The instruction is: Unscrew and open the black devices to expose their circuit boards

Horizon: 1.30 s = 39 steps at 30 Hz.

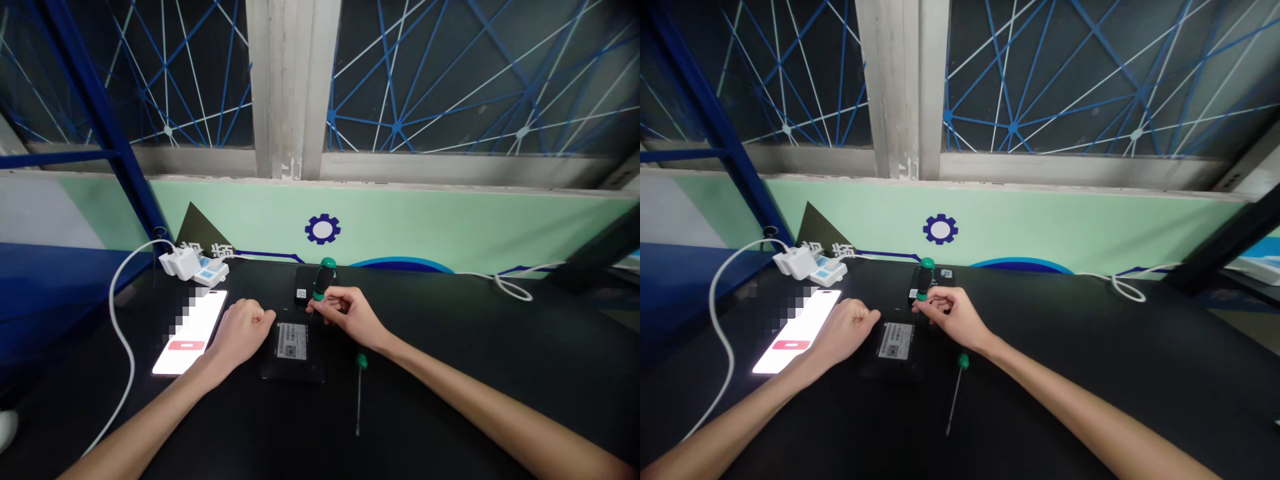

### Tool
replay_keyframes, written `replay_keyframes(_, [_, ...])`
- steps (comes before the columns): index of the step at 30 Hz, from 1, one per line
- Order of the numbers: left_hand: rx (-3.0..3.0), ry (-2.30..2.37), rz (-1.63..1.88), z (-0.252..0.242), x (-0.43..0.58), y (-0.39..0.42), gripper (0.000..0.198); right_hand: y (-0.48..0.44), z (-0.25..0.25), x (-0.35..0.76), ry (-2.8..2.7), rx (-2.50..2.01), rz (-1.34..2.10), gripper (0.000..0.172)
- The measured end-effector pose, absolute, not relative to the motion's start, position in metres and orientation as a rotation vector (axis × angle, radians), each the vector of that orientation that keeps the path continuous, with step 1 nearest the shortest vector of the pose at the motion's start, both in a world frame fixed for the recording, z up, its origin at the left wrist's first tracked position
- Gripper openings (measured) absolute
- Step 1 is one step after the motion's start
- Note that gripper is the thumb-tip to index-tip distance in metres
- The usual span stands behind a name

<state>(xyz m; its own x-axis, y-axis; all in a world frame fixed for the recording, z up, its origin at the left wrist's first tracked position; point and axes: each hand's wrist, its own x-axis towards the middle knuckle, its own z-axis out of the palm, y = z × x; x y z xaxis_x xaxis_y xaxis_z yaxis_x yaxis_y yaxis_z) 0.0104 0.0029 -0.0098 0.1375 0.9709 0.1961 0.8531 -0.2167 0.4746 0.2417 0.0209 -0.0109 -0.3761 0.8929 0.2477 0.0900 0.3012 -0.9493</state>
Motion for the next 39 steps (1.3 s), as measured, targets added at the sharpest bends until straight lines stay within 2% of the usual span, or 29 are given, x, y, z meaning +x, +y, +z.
replay_keyframes(8, [2.160,1.867,0.581,-0.011,0.012,0.004,0.053,0.024,-0.018,0.242,-1.709,-0.992,1.064,0.039])
replay_keyframes(20, [2.142,1.901,0.537,-0.006,0.014,0.004,0.052,0.023,-0.013,0.240,-1.567,-0.975,1.250,0.044])
replay_keyframes(39, [2.181,1.908,0.488,-0.014,0.011,0.007,0.052,0.021,-0.008,0.241,-1.657,-0.895,1.250,0.034])
